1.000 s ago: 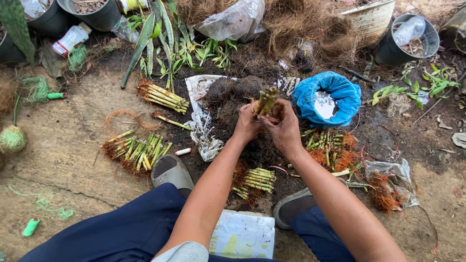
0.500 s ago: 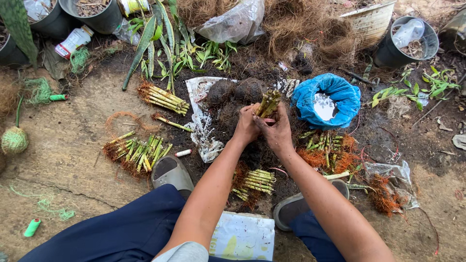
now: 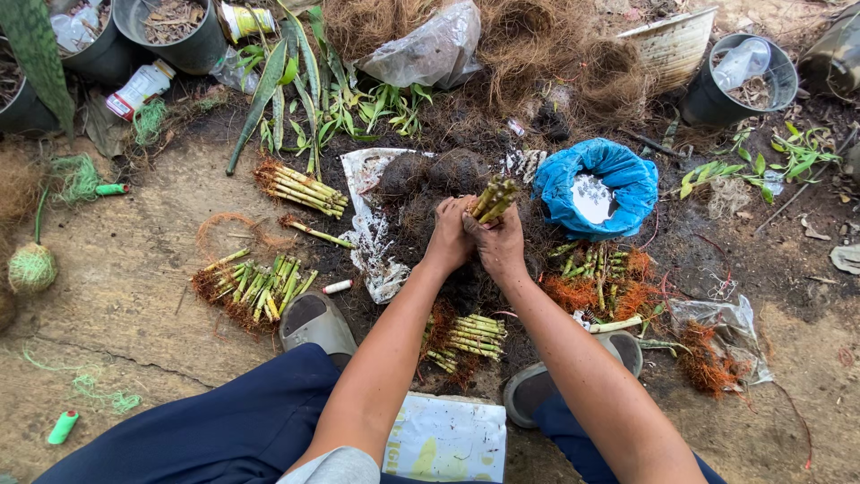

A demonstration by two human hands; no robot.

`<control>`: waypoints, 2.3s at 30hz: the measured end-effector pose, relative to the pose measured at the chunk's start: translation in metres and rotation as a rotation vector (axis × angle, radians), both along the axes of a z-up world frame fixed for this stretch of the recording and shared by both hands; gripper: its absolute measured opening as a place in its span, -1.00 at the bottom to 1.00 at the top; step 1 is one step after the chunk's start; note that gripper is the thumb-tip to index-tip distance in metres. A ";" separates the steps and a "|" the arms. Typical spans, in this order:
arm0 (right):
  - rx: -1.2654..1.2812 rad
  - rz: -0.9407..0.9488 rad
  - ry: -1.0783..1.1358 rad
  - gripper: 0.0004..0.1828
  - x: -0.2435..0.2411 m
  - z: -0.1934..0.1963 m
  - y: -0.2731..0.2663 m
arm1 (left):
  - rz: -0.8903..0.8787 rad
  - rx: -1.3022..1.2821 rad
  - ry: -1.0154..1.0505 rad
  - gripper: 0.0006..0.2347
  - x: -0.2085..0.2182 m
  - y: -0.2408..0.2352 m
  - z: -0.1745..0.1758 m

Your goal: The person sits on the ground and bundles green plant stems by hand, arranging them into neat bunches and securing them with a pink string. The person repeatedly picks up stems, aligns them, and ties them together.

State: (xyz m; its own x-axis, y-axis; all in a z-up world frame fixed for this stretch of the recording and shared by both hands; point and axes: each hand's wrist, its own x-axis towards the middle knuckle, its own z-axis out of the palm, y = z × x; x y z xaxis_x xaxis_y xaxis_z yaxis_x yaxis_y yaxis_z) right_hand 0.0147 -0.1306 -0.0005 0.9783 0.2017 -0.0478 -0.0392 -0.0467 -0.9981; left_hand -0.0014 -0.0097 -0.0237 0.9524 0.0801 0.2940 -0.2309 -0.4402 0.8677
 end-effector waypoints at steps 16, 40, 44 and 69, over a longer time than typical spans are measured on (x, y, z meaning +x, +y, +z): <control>-0.059 0.023 -0.212 -0.72 0.004 -0.004 0.009 | 0.002 -0.158 0.018 -0.50 -0.003 0.005 -0.005; 0.055 0.493 0.374 -0.58 0.057 0.045 -0.059 | 0.027 -0.278 0.125 -0.56 -0.015 0.003 -0.028; 0.173 0.493 0.461 -0.60 0.050 0.054 -0.056 | 0.022 -0.256 0.153 -0.60 -0.017 0.000 -0.030; 0.216 0.119 0.586 -0.91 0.047 0.030 -0.025 | -0.025 -0.270 0.065 -0.55 -0.017 -0.002 -0.030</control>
